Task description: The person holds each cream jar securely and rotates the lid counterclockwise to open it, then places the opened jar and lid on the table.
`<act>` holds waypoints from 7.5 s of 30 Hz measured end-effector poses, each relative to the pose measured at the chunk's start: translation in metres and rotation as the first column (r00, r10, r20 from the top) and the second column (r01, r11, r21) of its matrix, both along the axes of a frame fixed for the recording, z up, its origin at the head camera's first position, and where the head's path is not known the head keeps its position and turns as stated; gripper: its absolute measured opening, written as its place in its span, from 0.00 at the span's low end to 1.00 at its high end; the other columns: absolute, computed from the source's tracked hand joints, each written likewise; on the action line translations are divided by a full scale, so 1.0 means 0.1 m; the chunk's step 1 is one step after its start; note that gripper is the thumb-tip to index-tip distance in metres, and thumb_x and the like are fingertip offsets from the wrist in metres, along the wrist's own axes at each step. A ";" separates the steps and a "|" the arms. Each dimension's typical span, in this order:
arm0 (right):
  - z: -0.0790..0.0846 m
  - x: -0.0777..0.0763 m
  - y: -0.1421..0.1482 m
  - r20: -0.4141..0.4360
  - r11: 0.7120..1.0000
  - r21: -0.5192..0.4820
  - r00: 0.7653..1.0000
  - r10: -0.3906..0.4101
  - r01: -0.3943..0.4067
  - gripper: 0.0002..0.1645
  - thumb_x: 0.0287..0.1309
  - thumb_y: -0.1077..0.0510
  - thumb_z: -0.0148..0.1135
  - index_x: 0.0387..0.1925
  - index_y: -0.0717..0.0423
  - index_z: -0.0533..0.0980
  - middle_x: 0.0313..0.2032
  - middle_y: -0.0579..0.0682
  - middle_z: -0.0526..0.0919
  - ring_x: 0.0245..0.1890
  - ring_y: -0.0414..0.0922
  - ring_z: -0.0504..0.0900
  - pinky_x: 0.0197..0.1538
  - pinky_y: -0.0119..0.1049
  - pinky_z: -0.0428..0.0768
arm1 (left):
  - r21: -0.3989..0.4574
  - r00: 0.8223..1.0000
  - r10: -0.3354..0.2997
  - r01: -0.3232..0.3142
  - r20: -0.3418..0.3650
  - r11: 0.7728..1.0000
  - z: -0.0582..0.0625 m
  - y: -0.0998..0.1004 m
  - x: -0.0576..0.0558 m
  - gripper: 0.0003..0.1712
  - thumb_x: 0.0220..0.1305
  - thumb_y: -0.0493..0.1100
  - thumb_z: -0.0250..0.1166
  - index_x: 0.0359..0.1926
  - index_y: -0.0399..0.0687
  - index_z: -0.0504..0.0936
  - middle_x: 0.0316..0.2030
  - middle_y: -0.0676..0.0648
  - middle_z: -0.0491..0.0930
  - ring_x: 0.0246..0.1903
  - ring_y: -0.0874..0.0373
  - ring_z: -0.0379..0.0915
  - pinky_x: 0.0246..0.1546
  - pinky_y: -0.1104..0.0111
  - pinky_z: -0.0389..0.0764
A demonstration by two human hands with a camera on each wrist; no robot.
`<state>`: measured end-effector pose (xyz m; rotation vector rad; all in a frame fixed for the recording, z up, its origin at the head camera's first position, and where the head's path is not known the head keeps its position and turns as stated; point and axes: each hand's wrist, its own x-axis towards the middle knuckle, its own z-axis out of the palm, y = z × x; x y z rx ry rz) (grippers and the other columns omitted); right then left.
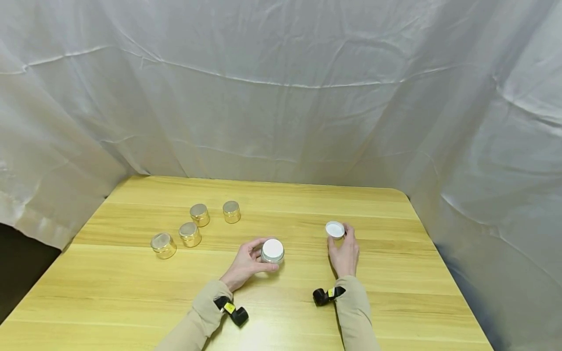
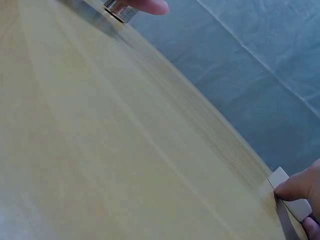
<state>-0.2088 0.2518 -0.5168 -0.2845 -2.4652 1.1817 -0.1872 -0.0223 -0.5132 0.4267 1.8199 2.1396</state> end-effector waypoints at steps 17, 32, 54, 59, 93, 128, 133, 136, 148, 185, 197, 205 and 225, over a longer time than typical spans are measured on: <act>-0.01 -0.04 0.01 -0.049 0.996 -0.036 0.995 -0.086 0.085 0.27 0.61 0.65 0.66 0.60 0.69 0.70 0.58 0.70 0.78 0.57 0.65 0.81 0.61 0.56 0.81 | -0.055 0.994 0.064 -0.069 -0.087 0.996 -0.04 0.04 0.00 0.39 0.48 0.29 0.76 0.64 0.34 0.74 0.62 0.36 0.72 0.66 0.47 0.70 0.74 0.68 0.67; -0.05 0.02 -0.01 -0.181 0.990 0.012 0.974 -0.136 0.140 0.08 0.50 0.67 0.65 0.35 0.65 0.79 0.32 0.62 0.83 0.33 0.54 0.78 0.38 0.26 0.67 | -0.219 0.949 0.173 -0.233 -0.263 0.948 -0.01 0.23 0.06 0.38 0.47 0.39 0.80 0.62 0.44 0.78 0.56 0.43 0.80 0.59 0.49 0.75 0.67 0.62 0.72; 0.01 0.03 -0.04 -0.061 0.999 0.038 0.998 0.015 -0.013 0.12 0.55 0.67 0.65 0.42 0.62 0.85 0.39 0.59 0.90 0.42 0.57 0.87 0.52 0.47 0.80 | -0.537 0.870 0.145 -0.413 -0.470 0.735 0.00 0.86 -0.35 0.37 0.50 0.53 0.79 0.62 0.56 0.79 0.56 0.50 0.83 0.58 0.53 0.76 0.69 0.53 0.66; 0.00 0.03 -0.04 -0.099 0.998 0.057 0.995 0.004 0.001 0.10 0.54 0.69 0.63 0.37 0.61 0.86 0.33 0.58 0.89 0.34 0.52 0.83 0.43 0.39 0.76 | -0.563 0.868 0.152 -0.431 -0.474 0.705 0.01 1.00 -0.48 0.39 0.51 0.53 0.79 0.64 0.54 0.76 0.59 0.50 0.82 0.58 0.54 0.78 0.70 0.57 0.66; -0.02 0.02 -0.05 -0.121 0.999 0.043 0.993 0.014 -0.009 0.12 0.51 0.73 0.59 0.32 0.60 0.85 0.31 0.57 0.88 0.30 0.41 0.77 0.39 0.32 0.73 | -0.429 0.848 0.272 -0.476 -0.455 0.767 0.00 1.23 -0.68 0.29 0.60 0.35 0.71 0.63 0.43 0.74 0.45 0.46 0.85 0.46 0.53 0.83 0.53 0.64 0.84; -0.03 0.04 -0.04 -0.087 0.998 0.043 0.995 0.039 -0.036 0.12 0.55 0.72 0.60 0.35 0.58 0.85 0.34 0.57 0.88 0.34 0.45 0.78 0.42 0.36 0.74 | 0.179 0.605 0.794 -0.788 0.055 0.588 0.01 -0.12 -0.31 0.31 0.59 0.29 0.69 0.63 0.40 0.70 0.57 0.36 0.73 0.51 0.53 0.74 0.53 0.73 0.80; -0.02 0.04 -0.04 -0.081 0.998 0.042 0.996 0.043 -0.040 0.11 0.55 0.71 0.59 0.35 0.59 0.85 0.34 0.58 0.87 0.36 0.50 0.79 0.43 0.38 0.73 | 0.068 0.586 0.809 -0.806 -0.043 0.587 0.00 -0.25 -0.39 0.38 0.56 0.29 0.70 0.67 0.43 0.67 0.61 0.40 0.71 0.60 0.47 0.70 0.66 0.61 0.73; -0.02 0.04 -0.04 -0.084 0.999 0.035 0.996 0.043 -0.041 0.11 0.54 0.72 0.59 0.35 0.60 0.85 0.34 0.58 0.87 0.36 0.50 0.79 0.44 0.38 0.73 | -0.013 0.592 0.801 -0.805 -0.092 0.593 0.00 -0.27 -0.41 0.42 0.55 0.31 0.72 0.69 0.46 0.65 0.64 0.41 0.69 0.63 0.46 0.68 0.69 0.56 0.71; -0.03 0.05 -0.04 -0.106 0.997 0.056 0.993 0.050 -0.044 0.11 0.54 0.72 0.60 0.34 0.60 0.85 0.34 0.58 0.88 0.34 0.48 0.79 0.42 0.38 0.75 | -0.201 0.577 0.771 -0.817 -0.270 0.541 -0.03 -0.35 -0.61 0.45 0.55 0.33 0.71 0.72 0.46 0.62 0.69 0.35 0.66 0.71 0.40 0.63 0.75 0.51 0.65; -0.04 0.05 -0.05 -0.068 0.998 0.038 0.996 0.057 -0.055 0.12 0.56 0.71 0.59 0.36 0.59 0.85 0.36 0.58 0.88 0.36 0.50 0.80 0.44 0.40 0.75 | -0.186 0.658 0.726 -0.753 -0.200 0.631 -0.05 -0.43 -0.59 0.62 0.43 0.34 0.80 0.75 0.48 0.53 0.39 0.47 0.71 0.40 0.51 0.76 0.53 0.61 0.80; -0.05 0.06 -0.01 -0.075 0.998 0.033 0.996 0.056 -0.053 0.11 0.56 0.70 0.59 0.36 0.59 0.85 0.35 0.56 0.88 0.34 0.41 0.78 0.42 0.28 0.73 | -0.048 0.806 0.590 -0.591 -0.036 0.805 -0.01 -0.26 -0.19 0.64 0.39 0.27 0.78 0.76 0.48 0.52 0.34 0.54 0.69 0.37 0.61 0.78 0.55 0.71 0.80; -0.03 0.10 -0.04 -0.135 0.995 -0.036 0.987 0.084 -0.089 0.11 0.58 0.71 0.58 0.37 0.61 0.85 0.33 0.58 0.89 0.28 0.27 0.75 0.34 0.15 0.71 | 0.140 0.891 0.445 -0.454 0.091 0.880 0.00 -0.13 -0.08 0.62 0.44 0.23 0.74 0.76 0.45 0.49 0.33 0.57 0.73 0.34 0.64 0.80 0.44 0.73 0.85; 0.25 0.35 -0.60 -0.501 0.921 -0.110 0.821 0.274 -0.375 0.09 0.51 0.82 0.61 0.35 0.78 0.80 0.29 0.70 0.84 0.27 0.41 0.85 0.32 0.21 0.85 | 0.286 0.978 0.192 -0.207 0.081 0.936 0.01 -0.17 -0.05 0.33 0.55 0.31 0.72 0.61 0.33 0.69 0.64 0.34 0.76 0.55 0.61 0.81 0.60 0.71 0.81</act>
